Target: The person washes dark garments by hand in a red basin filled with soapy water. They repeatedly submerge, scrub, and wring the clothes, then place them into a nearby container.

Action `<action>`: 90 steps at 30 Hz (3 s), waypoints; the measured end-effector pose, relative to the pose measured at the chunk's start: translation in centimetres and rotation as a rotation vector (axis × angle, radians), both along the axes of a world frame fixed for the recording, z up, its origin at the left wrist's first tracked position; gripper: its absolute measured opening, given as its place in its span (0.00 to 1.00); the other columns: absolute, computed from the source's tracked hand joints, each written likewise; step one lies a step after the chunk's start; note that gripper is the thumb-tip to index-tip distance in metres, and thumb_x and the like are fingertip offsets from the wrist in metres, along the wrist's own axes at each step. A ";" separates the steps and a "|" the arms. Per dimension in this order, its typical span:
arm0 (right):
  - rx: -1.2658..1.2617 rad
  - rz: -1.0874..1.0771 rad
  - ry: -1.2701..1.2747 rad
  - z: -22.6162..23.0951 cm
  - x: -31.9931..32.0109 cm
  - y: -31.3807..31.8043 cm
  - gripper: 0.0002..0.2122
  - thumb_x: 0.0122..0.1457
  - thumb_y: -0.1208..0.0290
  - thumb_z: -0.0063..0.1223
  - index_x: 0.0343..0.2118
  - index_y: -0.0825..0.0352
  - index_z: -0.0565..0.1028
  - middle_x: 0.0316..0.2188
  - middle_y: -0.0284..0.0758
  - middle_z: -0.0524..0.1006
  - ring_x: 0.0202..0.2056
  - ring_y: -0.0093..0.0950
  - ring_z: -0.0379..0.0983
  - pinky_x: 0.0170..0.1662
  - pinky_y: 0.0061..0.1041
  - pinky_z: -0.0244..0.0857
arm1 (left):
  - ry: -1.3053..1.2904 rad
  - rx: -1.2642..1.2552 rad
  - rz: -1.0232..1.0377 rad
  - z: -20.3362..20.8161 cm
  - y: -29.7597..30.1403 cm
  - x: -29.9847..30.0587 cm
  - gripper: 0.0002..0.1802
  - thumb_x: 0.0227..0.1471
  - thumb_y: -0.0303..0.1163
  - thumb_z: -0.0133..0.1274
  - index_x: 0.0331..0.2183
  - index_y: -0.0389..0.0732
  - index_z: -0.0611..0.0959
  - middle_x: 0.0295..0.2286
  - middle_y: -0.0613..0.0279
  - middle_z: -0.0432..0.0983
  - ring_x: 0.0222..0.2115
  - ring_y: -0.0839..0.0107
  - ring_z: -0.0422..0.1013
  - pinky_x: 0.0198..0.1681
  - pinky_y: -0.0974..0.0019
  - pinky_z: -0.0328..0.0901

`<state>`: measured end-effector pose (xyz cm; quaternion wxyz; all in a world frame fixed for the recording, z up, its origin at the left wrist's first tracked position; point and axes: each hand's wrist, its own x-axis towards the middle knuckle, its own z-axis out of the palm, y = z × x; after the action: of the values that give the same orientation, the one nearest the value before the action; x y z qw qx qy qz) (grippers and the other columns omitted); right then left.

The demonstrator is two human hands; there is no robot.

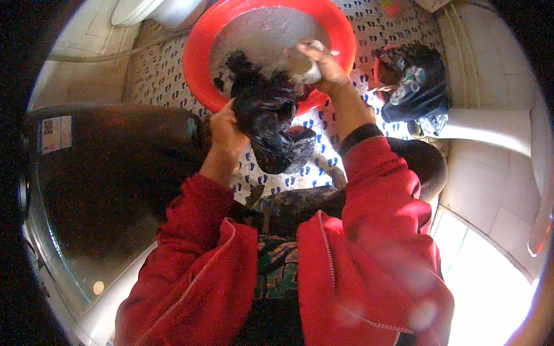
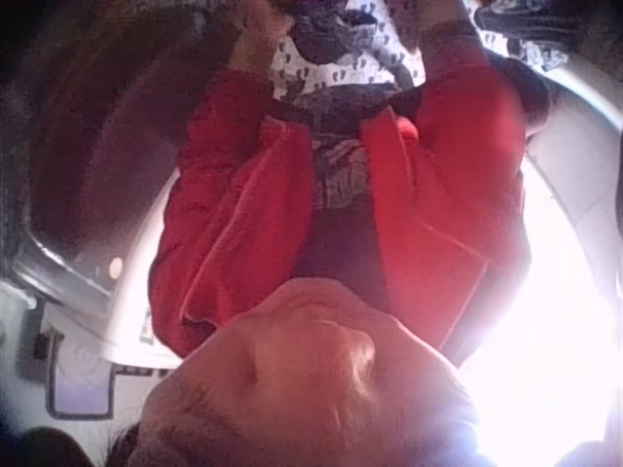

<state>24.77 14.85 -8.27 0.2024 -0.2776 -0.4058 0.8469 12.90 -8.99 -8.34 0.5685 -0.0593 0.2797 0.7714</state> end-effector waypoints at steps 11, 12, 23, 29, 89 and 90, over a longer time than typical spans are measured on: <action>1.568 0.429 -0.631 -10.5 -5.0 -16.3 0.26 0.52 0.48 0.63 0.51 0.54 0.74 0.51 0.39 0.71 0.46 0.44 0.73 0.45 0.46 0.68 | -0.172 -0.751 0.229 -11.4 -3.8 0.2 0.16 0.52 0.37 0.46 0.39 0.43 0.81 0.39 0.59 0.79 0.40 0.61 0.75 0.48 0.55 0.67; 1.628 0.418 -0.618 -11.0 -5.3 -16.1 0.25 0.53 0.46 0.61 0.50 0.53 0.75 0.50 0.39 0.72 0.46 0.44 0.72 0.45 0.47 0.67 | 0.004 -0.855 0.165 -8.8 -2.7 0.8 0.16 0.50 0.39 0.48 0.39 0.45 0.81 0.41 0.60 0.78 0.43 0.61 0.73 0.51 0.53 0.64; 1.464 0.341 -0.719 -14.9 -4.9 -11.6 0.21 0.56 0.52 0.56 0.45 0.64 0.77 0.44 0.49 0.77 0.45 0.52 0.76 0.50 0.48 0.69 | 0.037 -0.859 0.243 -12.4 -1.8 -0.7 0.18 0.51 0.42 0.49 0.41 0.42 0.80 0.40 0.62 0.79 0.39 0.62 0.74 0.50 0.53 0.65; 0.939 0.759 -0.974 -15.3 -9.0 -6.9 0.27 0.51 0.49 0.54 0.50 0.64 0.76 0.47 0.49 0.78 0.52 0.48 0.74 0.55 0.49 0.66 | 0.248 -0.923 0.212 -11.9 -2.2 0.0 0.32 0.56 0.53 0.52 0.55 0.41 0.77 0.55 0.58 0.71 0.54 0.58 0.66 0.58 0.51 0.58; 0.668 0.508 -0.442 -16.2 -3.8 -7.4 0.34 0.41 0.65 0.69 0.56 0.61 0.72 0.47 0.40 0.78 0.46 0.37 0.76 0.50 0.38 0.71 | 0.873 -1.005 0.122 -11.5 -0.6 -0.1 0.12 0.59 0.33 0.55 0.38 0.32 0.79 0.34 0.62 0.77 0.36 0.69 0.73 0.44 0.67 0.66; 0.411 0.444 -0.365 -16.8 -4.0 -6.4 0.35 0.40 0.65 0.71 0.56 0.63 0.72 0.45 0.40 0.79 0.45 0.35 0.77 0.49 0.36 0.71 | 0.767 -0.945 0.096 -10.9 -0.8 0.4 0.15 0.60 0.35 0.54 0.42 0.33 0.79 0.38 0.60 0.77 0.39 0.67 0.73 0.46 0.64 0.66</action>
<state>20.76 8.46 -25.09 -0.0109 -0.2831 -0.6479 0.7071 13.27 -9.83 -19.28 0.3040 -0.0355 0.7735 0.5550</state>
